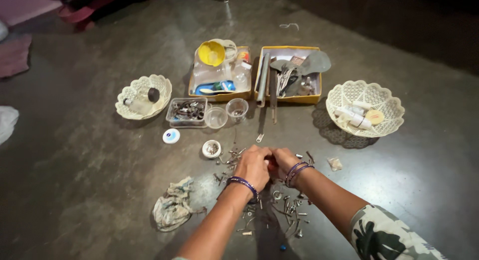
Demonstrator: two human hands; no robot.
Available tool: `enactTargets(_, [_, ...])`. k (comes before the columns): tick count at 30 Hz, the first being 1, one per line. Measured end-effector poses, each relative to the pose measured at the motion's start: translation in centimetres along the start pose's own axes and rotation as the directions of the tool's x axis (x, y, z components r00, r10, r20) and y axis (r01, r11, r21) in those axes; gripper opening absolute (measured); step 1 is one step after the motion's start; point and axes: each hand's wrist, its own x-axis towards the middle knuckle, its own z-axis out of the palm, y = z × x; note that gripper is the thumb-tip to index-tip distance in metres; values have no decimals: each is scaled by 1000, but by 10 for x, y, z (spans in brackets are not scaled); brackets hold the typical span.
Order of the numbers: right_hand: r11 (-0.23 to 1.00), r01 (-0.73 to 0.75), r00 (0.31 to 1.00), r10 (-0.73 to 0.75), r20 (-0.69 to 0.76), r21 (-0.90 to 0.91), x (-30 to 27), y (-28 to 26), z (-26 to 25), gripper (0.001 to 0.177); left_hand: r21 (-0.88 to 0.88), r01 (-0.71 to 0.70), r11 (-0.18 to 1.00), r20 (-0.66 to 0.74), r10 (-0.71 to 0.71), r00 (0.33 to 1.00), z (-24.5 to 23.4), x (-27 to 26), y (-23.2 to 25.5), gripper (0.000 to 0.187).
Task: The person sits on the floor and sorts a pile of small metal hardware parts by hand. They pick up individual items, examine them, and place them into a clear plastic container or a small white bowl. The person continues this repetitive sorting process throughout the clip.
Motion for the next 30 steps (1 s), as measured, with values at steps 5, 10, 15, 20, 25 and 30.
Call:
enactTargets(5, [997,-72,944,71,-323,9,-15,-51,-16,4,24,76,997,29,-77,997,-12,0,-5,30])
enactTargets(10, [790,437,882,-282,-378,430,-27,-168,-8,22,82,106,991,62,-111,992,-16,-5,-15,31])
enactTargets(15, [844,442,846,-280,-453,305,-11,-145,13,41,79,69,994,42,-73,996,-15,-6,-18,33])
enactTargets(20, [905,350,903,-258,-345,241,1,-118,-4,39,81,75,994,50,-79,996,-17,6,-11,39])
enactTargets(25, [940,324,894,-266,-360,111,-15,-108,5,34,61,95,994,51,-99,994,-21,11,-2,40])
enactTargets(30, [970,243,921,-241,-305,-32,-29,-92,16,31,79,112,991,51,-116,992,-24,5,1,39])
